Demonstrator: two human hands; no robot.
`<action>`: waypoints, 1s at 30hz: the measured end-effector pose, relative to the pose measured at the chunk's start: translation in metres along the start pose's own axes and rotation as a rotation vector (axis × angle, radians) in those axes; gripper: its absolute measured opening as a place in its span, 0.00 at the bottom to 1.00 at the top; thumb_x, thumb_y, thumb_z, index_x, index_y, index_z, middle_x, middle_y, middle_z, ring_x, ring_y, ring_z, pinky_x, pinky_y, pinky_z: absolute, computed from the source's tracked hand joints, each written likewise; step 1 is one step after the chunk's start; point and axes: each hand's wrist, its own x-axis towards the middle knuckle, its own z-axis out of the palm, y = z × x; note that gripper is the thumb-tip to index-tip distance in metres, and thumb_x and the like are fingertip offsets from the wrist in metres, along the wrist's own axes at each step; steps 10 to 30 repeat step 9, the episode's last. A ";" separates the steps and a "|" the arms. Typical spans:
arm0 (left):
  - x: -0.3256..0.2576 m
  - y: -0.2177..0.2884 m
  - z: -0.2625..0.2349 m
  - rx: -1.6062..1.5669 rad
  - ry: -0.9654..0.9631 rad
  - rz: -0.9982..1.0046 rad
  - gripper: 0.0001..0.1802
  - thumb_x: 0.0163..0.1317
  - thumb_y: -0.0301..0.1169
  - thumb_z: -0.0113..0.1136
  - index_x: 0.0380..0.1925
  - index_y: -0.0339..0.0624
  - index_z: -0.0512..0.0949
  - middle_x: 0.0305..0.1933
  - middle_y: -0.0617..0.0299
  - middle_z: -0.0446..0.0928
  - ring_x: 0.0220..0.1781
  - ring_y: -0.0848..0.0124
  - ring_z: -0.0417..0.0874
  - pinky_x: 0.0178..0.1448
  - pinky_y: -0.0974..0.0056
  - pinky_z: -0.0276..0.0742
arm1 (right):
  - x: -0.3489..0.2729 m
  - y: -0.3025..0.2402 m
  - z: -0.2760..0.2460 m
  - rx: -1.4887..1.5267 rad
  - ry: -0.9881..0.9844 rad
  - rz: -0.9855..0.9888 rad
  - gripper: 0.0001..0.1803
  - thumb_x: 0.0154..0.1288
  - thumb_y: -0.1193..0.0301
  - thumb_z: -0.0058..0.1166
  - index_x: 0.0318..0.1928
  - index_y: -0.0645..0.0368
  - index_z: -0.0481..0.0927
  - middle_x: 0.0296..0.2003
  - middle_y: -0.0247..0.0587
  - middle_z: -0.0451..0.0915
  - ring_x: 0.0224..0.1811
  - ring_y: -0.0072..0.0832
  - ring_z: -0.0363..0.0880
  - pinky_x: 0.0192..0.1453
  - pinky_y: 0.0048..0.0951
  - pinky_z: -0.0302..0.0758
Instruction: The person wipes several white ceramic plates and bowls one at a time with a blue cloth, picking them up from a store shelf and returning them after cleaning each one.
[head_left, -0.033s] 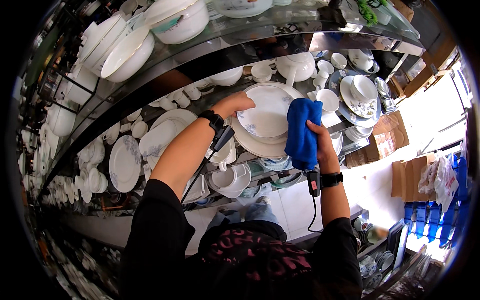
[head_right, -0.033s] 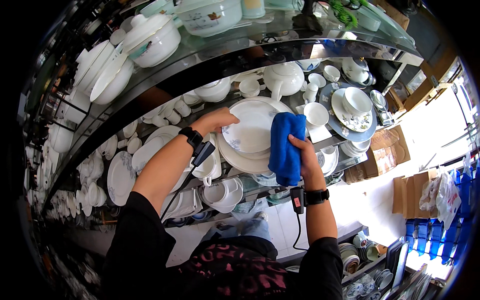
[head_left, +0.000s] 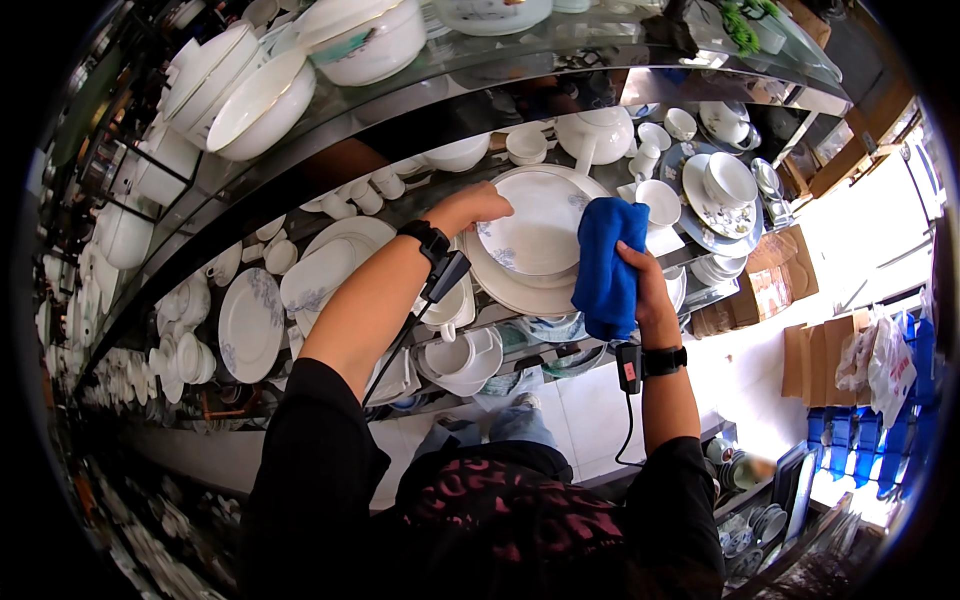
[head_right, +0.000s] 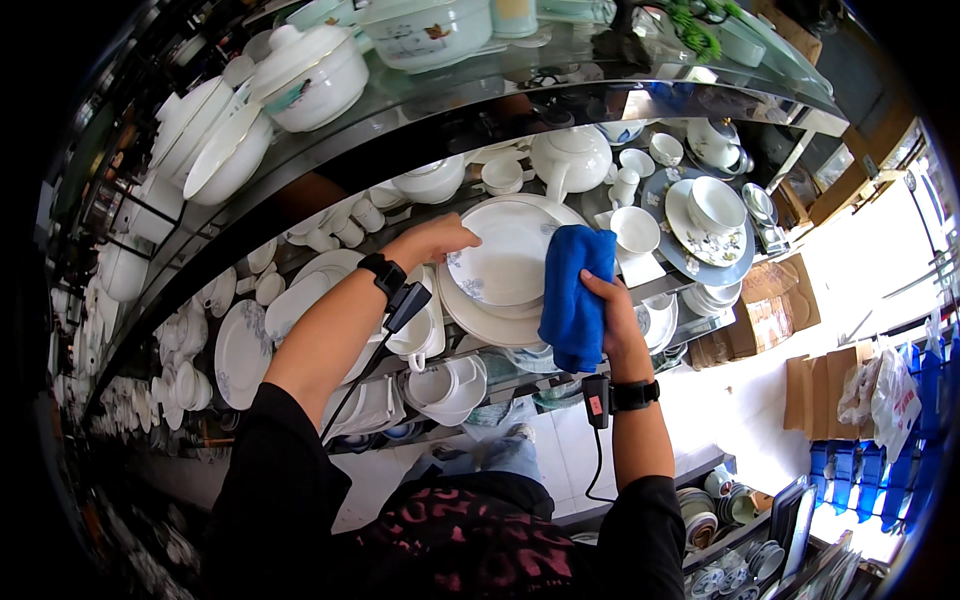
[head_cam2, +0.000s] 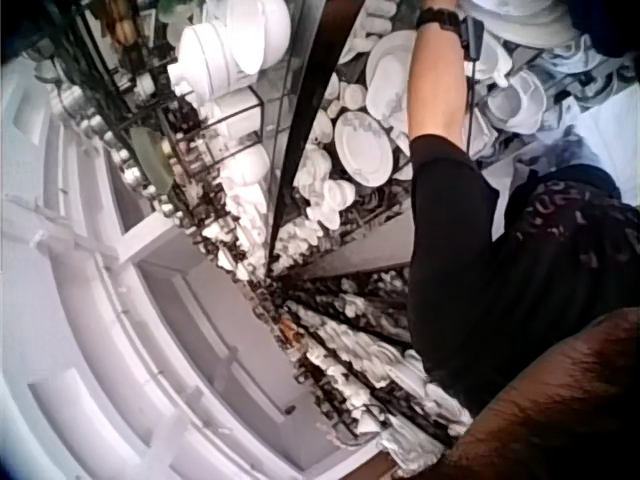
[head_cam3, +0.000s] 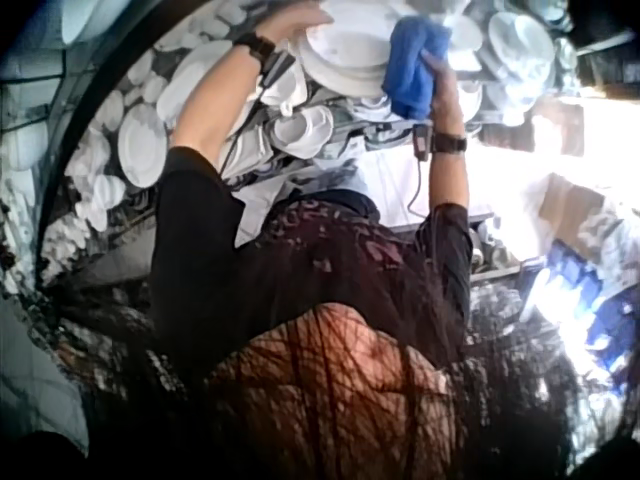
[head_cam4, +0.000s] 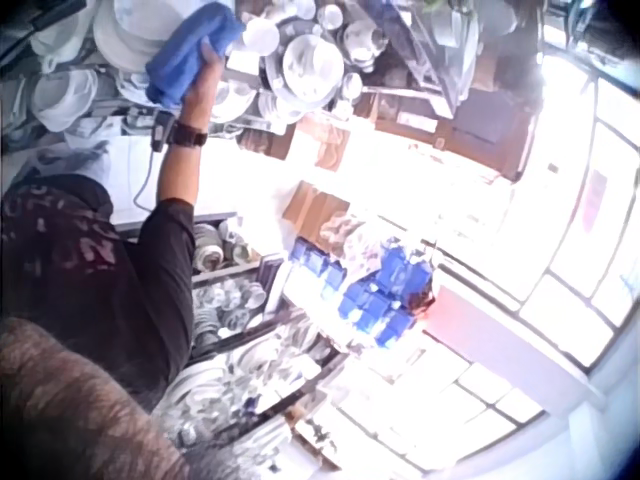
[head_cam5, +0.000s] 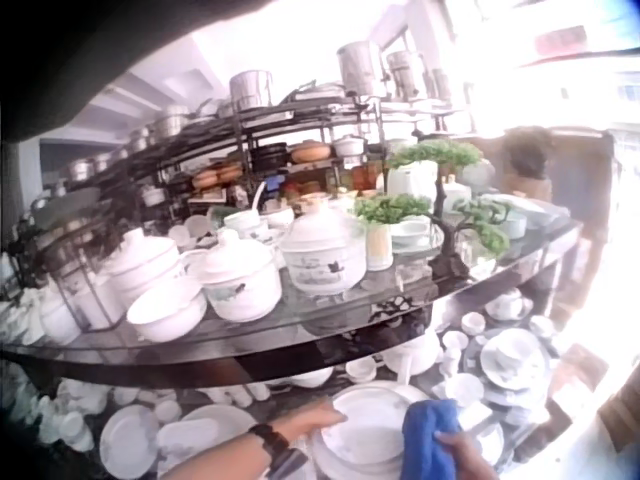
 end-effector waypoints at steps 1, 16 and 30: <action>-0.011 0.003 -0.008 0.103 0.065 0.027 0.33 0.56 0.41 0.61 0.57 0.27 0.69 0.51 0.48 0.75 0.48 0.62 0.79 0.47 0.62 0.77 | 0.000 0.001 0.001 0.010 0.012 0.009 0.27 0.62 0.66 0.57 0.58 0.66 0.69 0.46 0.50 0.80 0.45 0.39 0.82 0.53 0.38 0.80; -0.222 -0.127 -0.027 -0.687 0.102 0.817 0.27 0.64 0.24 0.57 0.64 0.37 0.64 0.52 0.59 0.74 0.55 0.72 0.74 0.58 0.63 0.71 | -0.054 0.030 0.017 0.153 -0.084 -0.152 0.34 0.64 0.63 0.51 0.67 0.66 0.61 0.62 0.51 0.69 0.61 0.41 0.72 0.66 0.44 0.69; -0.222 -0.127 -0.027 -0.687 0.102 0.817 0.27 0.64 0.24 0.57 0.64 0.37 0.64 0.52 0.59 0.74 0.55 0.72 0.74 0.58 0.63 0.71 | -0.054 0.030 0.017 0.153 -0.084 -0.152 0.34 0.64 0.63 0.51 0.67 0.66 0.61 0.62 0.51 0.69 0.61 0.41 0.72 0.66 0.44 0.69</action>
